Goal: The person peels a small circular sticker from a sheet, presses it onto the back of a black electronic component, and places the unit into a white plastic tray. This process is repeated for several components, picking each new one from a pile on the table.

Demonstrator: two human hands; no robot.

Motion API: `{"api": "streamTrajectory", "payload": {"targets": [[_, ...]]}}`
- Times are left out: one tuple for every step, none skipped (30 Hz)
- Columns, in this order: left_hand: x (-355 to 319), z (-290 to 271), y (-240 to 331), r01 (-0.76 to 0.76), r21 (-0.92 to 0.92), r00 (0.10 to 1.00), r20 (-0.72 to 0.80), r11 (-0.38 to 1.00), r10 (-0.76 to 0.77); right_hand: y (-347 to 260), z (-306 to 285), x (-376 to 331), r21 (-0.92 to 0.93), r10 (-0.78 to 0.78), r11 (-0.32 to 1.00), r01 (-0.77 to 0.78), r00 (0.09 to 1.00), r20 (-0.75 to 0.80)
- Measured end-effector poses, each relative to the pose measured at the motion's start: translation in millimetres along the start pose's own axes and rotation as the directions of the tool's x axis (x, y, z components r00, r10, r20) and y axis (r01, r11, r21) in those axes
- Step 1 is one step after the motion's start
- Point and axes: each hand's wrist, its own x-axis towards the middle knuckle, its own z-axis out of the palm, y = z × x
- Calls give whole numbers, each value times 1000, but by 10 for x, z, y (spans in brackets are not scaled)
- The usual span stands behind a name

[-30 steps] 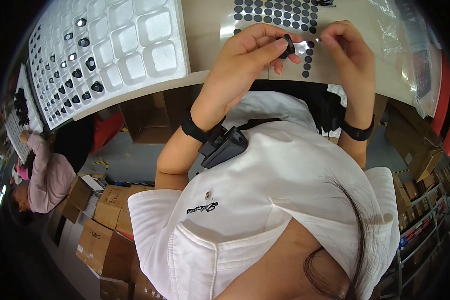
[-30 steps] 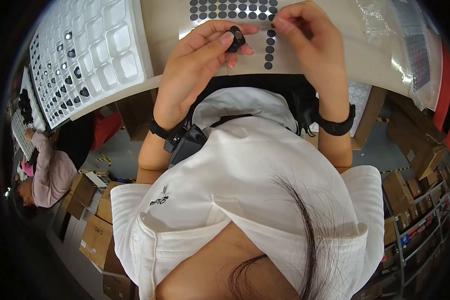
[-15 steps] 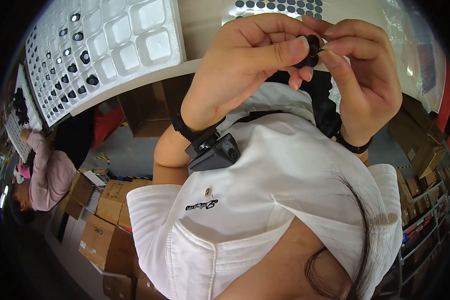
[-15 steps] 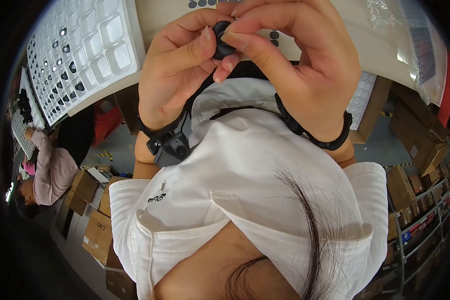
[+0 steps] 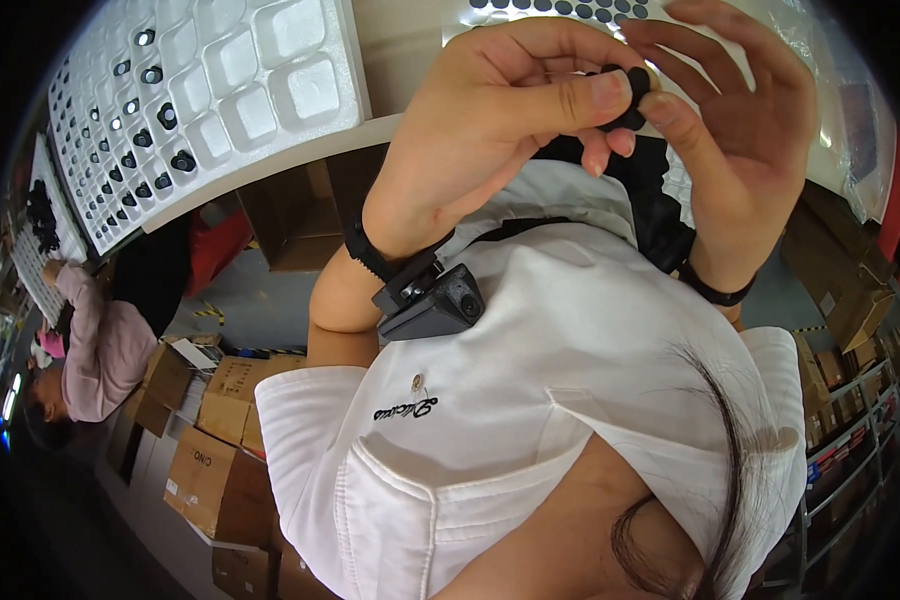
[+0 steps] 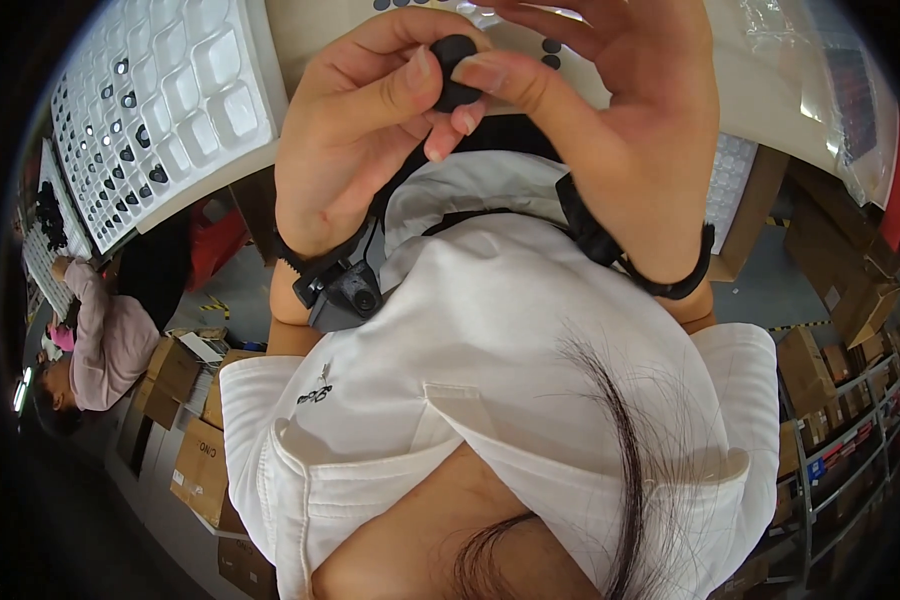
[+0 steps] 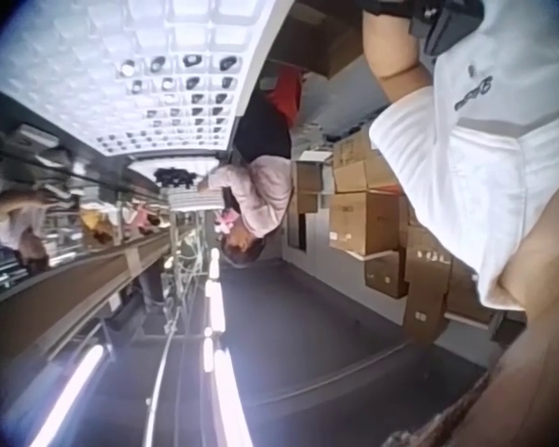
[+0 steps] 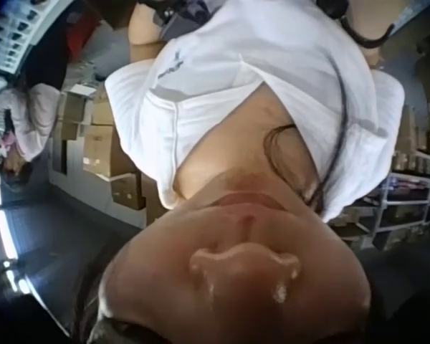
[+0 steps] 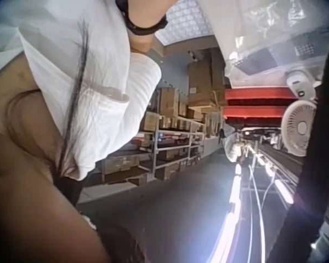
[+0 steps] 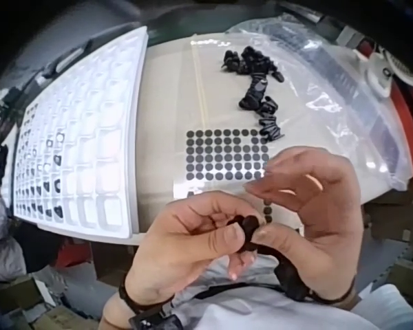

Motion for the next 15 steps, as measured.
{"api": "streamTrajectory", "payload": {"targets": [[24, 10, 3, 2, 1, 1000, 4, 1000, -2, -9, -104, 38, -86, -4, 996, 19, 985, 174], [74, 23, -4, -19, 43, 1000, -16, 999, 20, -19, -203, 76, -167, 9, 985, 52, 940, 342], [127, 34, -9, -39, 85, 999, -34, 996, 42, -25, -251, 95, -242, 38, 966, 97, 866, 498], [155, 24, -21, -63, 129, 996, -59, 990, 72, -4, -234, 96, -237, 36, 967, 97, 865, 501], [164, 1, -27, -66, 130, 995, -62, 989, 75, 20, -192, 92, -293, -1, 944, 152, 889, 459], [170, -27, -38, -64, 143, 994, -73, 988, 75, 43, -151, 89, -350, -41, 915, 202, 908, 417], [175, -55, -50, -62, 155, 994, -84, 986, 76, 64, -133, 88, -407, -85, 879, 247, 923, 376], [179, -76, -58, -61, 168, 992, -96, 984, 77, 89, -146, 95, -403, -86, 881, 247, 922, 379], [195, -80, -51, -59, 166, 993, -91, 984, 75, 101, -169, 115, -440, -121, 845, 305, 909, 398], [210, -83, -45, -31, 167, 993, -104, 986, 48, 111, -184, 141, -473, -154, 803, 361, 894, 420], [224, -85, -40, -3, 167, 993, -117, 986, 23, 116, -184, 166, -504, -186, 758, 415, 877, 443], [239, -87, -36, 25, 167, 991, -130, 986, -3, 123, -184, 190, -507, -185, 756, 414, 878, 441], [254, -91, -34, 27, 165, 992, -127, 986, -6, 124, -172, 224, -557, -211, 735, 387, 911, 356], [257, -98, -35, 22, 200, 990, -139, 980, 6, 129, -143, 261, -596, -239, 719, 357, 933, 270], [262, -106, -37, 18, 234, 989, -150, 972, 18, 141, -131, 284, -633, -268, 704, 322, 946, 182]]}}
